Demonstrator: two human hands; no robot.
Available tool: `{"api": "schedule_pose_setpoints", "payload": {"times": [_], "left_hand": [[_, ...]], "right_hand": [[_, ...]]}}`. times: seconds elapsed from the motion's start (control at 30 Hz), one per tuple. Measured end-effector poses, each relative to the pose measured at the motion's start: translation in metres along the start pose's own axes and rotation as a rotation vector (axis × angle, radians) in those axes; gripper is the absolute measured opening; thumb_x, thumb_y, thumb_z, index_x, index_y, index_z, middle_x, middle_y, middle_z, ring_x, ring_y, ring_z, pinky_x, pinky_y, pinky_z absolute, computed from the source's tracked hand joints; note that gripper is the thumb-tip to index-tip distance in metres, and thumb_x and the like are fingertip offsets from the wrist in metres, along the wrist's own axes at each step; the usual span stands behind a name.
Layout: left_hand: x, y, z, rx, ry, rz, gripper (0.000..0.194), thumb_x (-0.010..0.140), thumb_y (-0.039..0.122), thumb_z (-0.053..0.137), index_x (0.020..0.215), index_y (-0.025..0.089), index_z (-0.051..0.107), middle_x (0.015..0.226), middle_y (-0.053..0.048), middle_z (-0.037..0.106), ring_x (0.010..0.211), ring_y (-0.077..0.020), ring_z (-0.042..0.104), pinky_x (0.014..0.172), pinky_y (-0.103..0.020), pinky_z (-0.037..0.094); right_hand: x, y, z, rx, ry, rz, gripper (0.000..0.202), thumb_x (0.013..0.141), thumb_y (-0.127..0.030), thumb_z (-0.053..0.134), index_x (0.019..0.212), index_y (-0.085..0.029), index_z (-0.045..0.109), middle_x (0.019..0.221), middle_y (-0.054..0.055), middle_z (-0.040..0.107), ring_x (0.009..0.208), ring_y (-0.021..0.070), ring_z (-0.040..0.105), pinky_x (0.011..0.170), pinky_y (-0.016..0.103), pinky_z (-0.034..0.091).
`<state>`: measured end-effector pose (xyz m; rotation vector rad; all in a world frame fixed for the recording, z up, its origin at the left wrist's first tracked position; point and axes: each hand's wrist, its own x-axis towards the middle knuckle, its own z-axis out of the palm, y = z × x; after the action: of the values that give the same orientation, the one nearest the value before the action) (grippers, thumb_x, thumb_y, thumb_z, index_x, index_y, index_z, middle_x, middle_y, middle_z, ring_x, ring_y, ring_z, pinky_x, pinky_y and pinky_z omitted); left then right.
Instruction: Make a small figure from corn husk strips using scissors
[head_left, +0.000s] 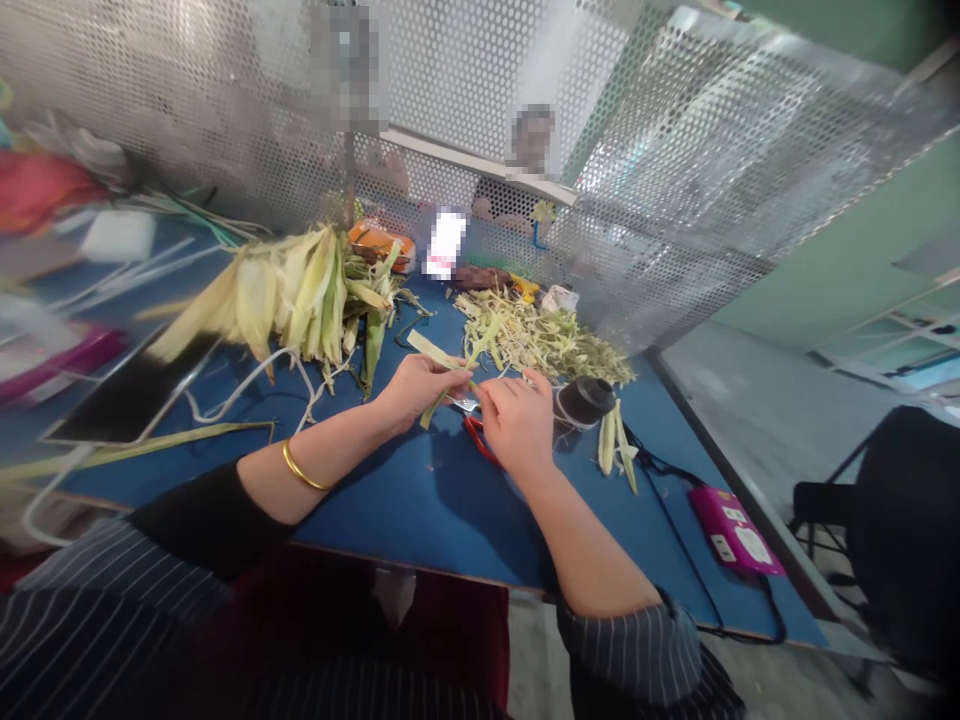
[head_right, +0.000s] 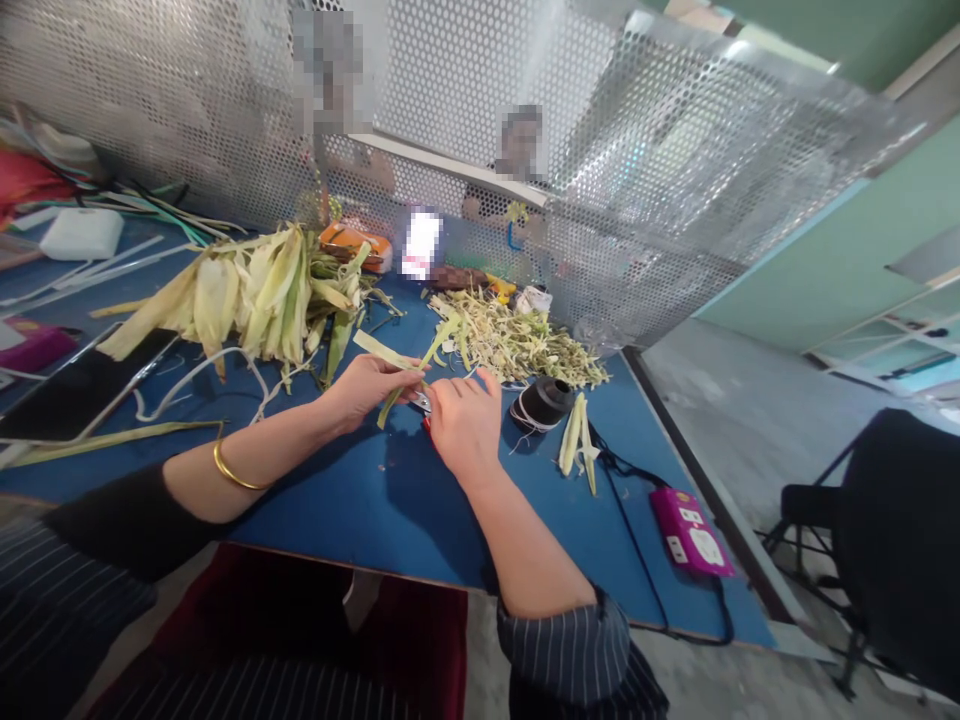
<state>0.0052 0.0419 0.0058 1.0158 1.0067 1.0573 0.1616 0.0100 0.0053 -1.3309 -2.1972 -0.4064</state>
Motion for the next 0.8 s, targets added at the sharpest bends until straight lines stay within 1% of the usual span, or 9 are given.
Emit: {"api": "schedule_pose_setpoints", "payload": {"times": [0.13,0.2,0.27,0.4,0.43,0.5,0.57,0.63,0.8], "left_hand": [[-0.001,-0.005,0.004,-0.014,0.042,0.033,0.026,0.068,0.019,0.071,0.092,0.010,0.070,0.064,-0.004,0.068,0.057,-0.0118,0.062,0.058,-0.023,0.049],[-0.001,-0.004,0.003,-0.025,0.040,0.018,0.025,0.068,0.019,0.071,0.091,0.010,0.070,0.064,-0.004,0.068,0.056,-0.0115,0.062,0.056,-0.022,0.049],[-0.001,-0.001,0.001,-0.030,0.018,-0.035,0.025,0.069,0.020,0.071,0.092,0.011,0.070,0.064,-0.004,0.068,0.057,-0.0111,0.062,0.055,-0.021,0.048],[-0.003,0.008,-0.004,0.009,-0.159,-0.152,0.027,0.071,0.027,0.070,0.093,0.011,0.069,0.068,-0.006,0.068,0.060,-0.0121,0.063,0.056,-0.021,0.049],[-0.004,0.009,-0.004,0.034,-0.204,-0.173,0.028,0.072,0.031,0.069,0.090,0.010,0.069,0.068,-0.007,0.068,0.059,-0.0127,0.063,0.054,-0.022,0.049],[-0.006,0.009,-0.003,0.087,-0.269,-0.196,0.031,0.074,0.038,0.066,0.084,0.009,0.069,0.069,-0.009,0.068,0.057,-0.0132,0.063,0.052,-0.023,0.048],[-0.007,0.005,-0.001,0.128,-0.315,-0.176,0.030,0.074,0.038,0.066,0.081,0.009,0.069,0.067,-0.008,0.067,0.055,-0.0124,0.061,0.050,-0.023,0.047],[-0.008,0.001,0.001,0.153,-0.339,-0.130,0.025,0.072,0.033,0.069,0.080,0.010,0.068,0.063,-0.005,0.065,0.052,-0.0111,0.059,0.048,-0.022,0.046],[-0.010,-0.004,0.006,0.241,-0.298,-0.059,0.016,0.070,0.026,0.069,0.065,0.011,0.065,0.053,-0.002,0.058,0.046,-0.0094,0.054,0.047,-0.023,0.045]], "right_hand": [[0.000,-0.008,-0.001,0.053,-0.067,-0.056,0.026,0.091,-0.024,0.039,0.074,-0.019,0.058,0.067,0.003,0.060,0.069,0.0162,0.053,0.096,0.037,0.030],[0.001,-0.008,-0.002,0.165,-0.087,-0.021,0.029,0.091,-0.026,0.039,0.071,-0.019,0.059,0.066,0.003,0.059,0.070,0.0161,0.053,0.095,0.038,0.031],[0.003,-0.002,-0.003,0.410,-0.090,0.148,0.032,0.090,-0.033,0.041,0.070,-0.019,0.061,0.067,0.003,0.060,0.070,0.0160,0.054,0.089,0.037,0.036],[0.006,0.016,0.001,1.127,-0.031,0.696,0.037,0.085,-0.049,0.047,0.078,-0.018,0.065,0.066,0.001,0.059,0.063,0.0142,0.054,0.067,0.031,0.045],[0.006,0.019,0.004,1.259,-0.028,0.762,0.033,0.081,-0.049,0.054,0.078,-0.018,0.066,0.067,0.001,0.059,0.061,0.0126,0.053,0.064,0.029,0.044],[0.006,0.020,0.008,1.406,-0.036,0.790,0.027,0.074,-0.044,0.064,0.076,-0.017,0.066,0.065,-0.001,0.058,0.057,0.0096,0.049,0.060,0.026,0.043],[0.006,0.017,0.010,1.405,-0.032,0.756,0.023,0.071,-0.039,0.068,0.073,-0.016,0.067,0.061,-0.002,0.056,0.054,0.0084,0.047,0.058,0.024,0.042],[0.007,0.013,0.011,1.308,-0.004,0.736,0.022,0.072,-0.038,0.066,0.071,-0.016,0.067,0.056,-0.003,0.055,0.053,0.0086,0.048,0.056,0.024,0.041],[0.006,0.008,0.014,1.129,0.104,0.719,0.022,0.075,-0.036,0.063,0.066,-0.016,0.066,0.051,-0.003,0.054,0.049,0.0092,0.049,0.052,0.024,0.041]]}}
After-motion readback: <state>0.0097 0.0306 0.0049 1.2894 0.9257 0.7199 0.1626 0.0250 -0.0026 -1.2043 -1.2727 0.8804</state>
